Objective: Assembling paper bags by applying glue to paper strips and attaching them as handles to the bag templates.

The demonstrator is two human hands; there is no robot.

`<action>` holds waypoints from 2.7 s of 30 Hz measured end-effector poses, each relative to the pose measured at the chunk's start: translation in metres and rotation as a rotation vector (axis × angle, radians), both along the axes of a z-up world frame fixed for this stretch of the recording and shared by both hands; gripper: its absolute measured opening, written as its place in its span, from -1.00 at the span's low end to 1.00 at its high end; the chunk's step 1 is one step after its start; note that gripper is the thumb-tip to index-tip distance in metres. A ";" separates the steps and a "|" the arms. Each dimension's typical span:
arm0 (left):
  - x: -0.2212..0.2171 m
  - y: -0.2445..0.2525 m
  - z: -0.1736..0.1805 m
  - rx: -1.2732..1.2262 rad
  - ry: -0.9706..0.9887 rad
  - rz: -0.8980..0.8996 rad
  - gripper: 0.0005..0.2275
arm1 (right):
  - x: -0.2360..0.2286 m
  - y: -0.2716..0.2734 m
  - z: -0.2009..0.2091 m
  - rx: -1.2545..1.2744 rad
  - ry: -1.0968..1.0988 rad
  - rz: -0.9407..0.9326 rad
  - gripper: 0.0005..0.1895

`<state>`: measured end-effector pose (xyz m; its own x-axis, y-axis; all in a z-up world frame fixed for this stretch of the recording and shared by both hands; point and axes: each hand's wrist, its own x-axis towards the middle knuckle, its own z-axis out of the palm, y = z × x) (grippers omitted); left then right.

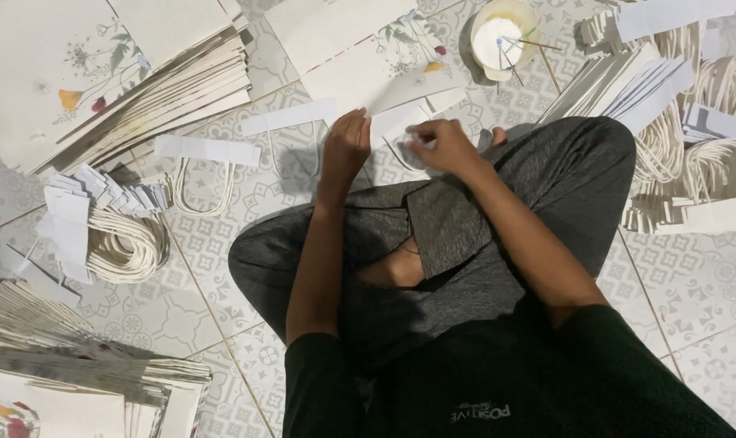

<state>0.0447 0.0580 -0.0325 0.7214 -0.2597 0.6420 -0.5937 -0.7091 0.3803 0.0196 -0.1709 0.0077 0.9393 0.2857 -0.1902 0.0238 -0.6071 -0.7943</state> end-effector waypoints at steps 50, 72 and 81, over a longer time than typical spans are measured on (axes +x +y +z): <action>-0.015 -0.004 -0.040 0.117 0.199 0.097 -0.78 | 0.030 -0.042 -0.122 -0.347 0.190 -0.214 -0.86; -0.014 0.001 -0.037 0.050 0.207 0.003 -0.78 | 0.034 -0.043 -0.114 -0.295 0.265 -0.262 -0.87; -0.015 0.003 -0.051 0.040 0.218 -0.047 -0.77 | 0.037 -0.045 -0.125 -0.350 0.264 -0.263 -0.80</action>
<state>0.0297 0.0609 -0.0835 0.8285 -0.3188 0.4605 -0.5334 -0.6997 0.4753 0.0565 -0.2159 -0.1170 0.8777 -0.0775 -0.4729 -0.3398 -0.7965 -0.5001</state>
